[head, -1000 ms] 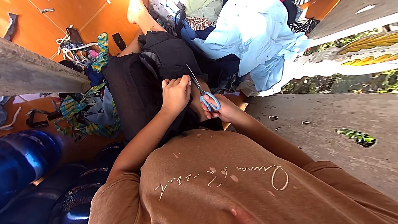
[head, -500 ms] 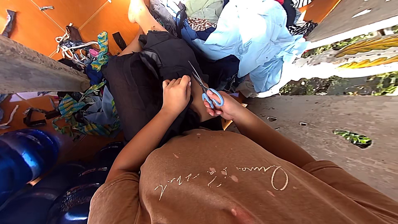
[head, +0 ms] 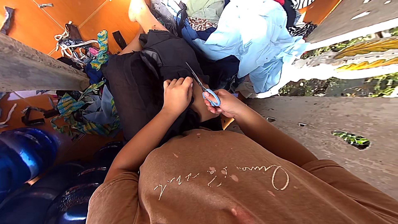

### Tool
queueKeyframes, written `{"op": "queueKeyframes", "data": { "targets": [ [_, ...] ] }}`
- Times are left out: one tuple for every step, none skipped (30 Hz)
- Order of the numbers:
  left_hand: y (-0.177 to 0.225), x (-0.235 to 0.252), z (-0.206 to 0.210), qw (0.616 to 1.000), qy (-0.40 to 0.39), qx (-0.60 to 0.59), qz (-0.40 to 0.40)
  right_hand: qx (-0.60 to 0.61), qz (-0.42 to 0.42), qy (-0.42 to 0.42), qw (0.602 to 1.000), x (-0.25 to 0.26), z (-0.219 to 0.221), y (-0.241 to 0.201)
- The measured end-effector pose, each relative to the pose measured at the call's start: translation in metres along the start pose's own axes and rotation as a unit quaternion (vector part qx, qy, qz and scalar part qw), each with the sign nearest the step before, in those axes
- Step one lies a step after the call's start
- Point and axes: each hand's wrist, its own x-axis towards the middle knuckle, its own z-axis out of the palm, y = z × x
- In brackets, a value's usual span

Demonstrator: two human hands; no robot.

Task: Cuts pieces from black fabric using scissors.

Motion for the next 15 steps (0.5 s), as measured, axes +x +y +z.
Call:
{"op": "queueKeyframes", "data": {
  "targets": [
    [0.000,0.000,0.000,1.000,0.000,0.001,0.001,0.002,0.003,-0.004,1.000,0.000,-0.001,0.000],
    [0.000,0.000,0.000,1.000,0.000,0.002,0.002,0.007,0.006,-0.007,1.000,0.000,-0.002,-0.001],
    [0.000,0.000,0.000,1.000,-0.002,0.003,0.004,0.013,0.008,-0.011,1.000,0.001,-0.003,0.000],
    [0.000,0.000,0.000,1.000,-0.003,0.004,0.005,0.018,0.008,-0.016,1.000,0.002,-0.005,0.001],
    [0.000,0.000,0.000,1.000,-0.005,0.005,0.007,0.023,0.008,-0.020,0.999,0.004,-0.006,0.002],
    [0.000,0.000,0.001,1.000,-0.007,0.006,0.008,0.027,0.008,-0.019,0.999,0.006,-0.007,0.003],
    [0.000,0.000,0.001,1.000,-0.008,0.008,0.009,0.024,0.008,-0.017,1.000,0.008,-0.008,0.004],
    [0.000,0.000,0.001,1.000,-0.009,0.009,0.009,0.019,0.007,-0.014,1.000,0.010,-0.009,0.004],
    [0.000,-0.001,0.001,1.000,-0.008,0.010,0.011,0.013,0.006,-0.013,1.000,0.011,-0.009,0.004],
    [0.000,-0.001,0.001,1.000,-0.008,0.011,0.012,0.007,0.003,-0.014,1.000,0.011,-0.009,0.003],
    [-0.001,-0.001,0.001,1.000,-0.008,0.011,0.014,0.001,-0.001,-0.015,1.000,0.011,-0.009,0.002],
    [-0.001,-0.001,0.001,1.000,-0.006,0.009,0.013,-0.007,-0.002,-0.013,1.000,0.010,-0.009,0.000],
    [0.000,-0.001,0.001,1.000,-0.004,0.001,0.005,-0.014,0.001,-0.008,1.000,0.010,-0.009,-0.001],
    [0.000,-0.001,0.000,1.000,-0.002,-0.016,-0.012,-0.020,0.004,-0.005,1.000,0.010,-0.010,-0.001],
    [0.000,0.000,-0.001,0.998,-0.008,-0.041,-0.038,-0.029,0.006,-0.004,1.000,0.009,-0.012,-0.001]
  ]
}}
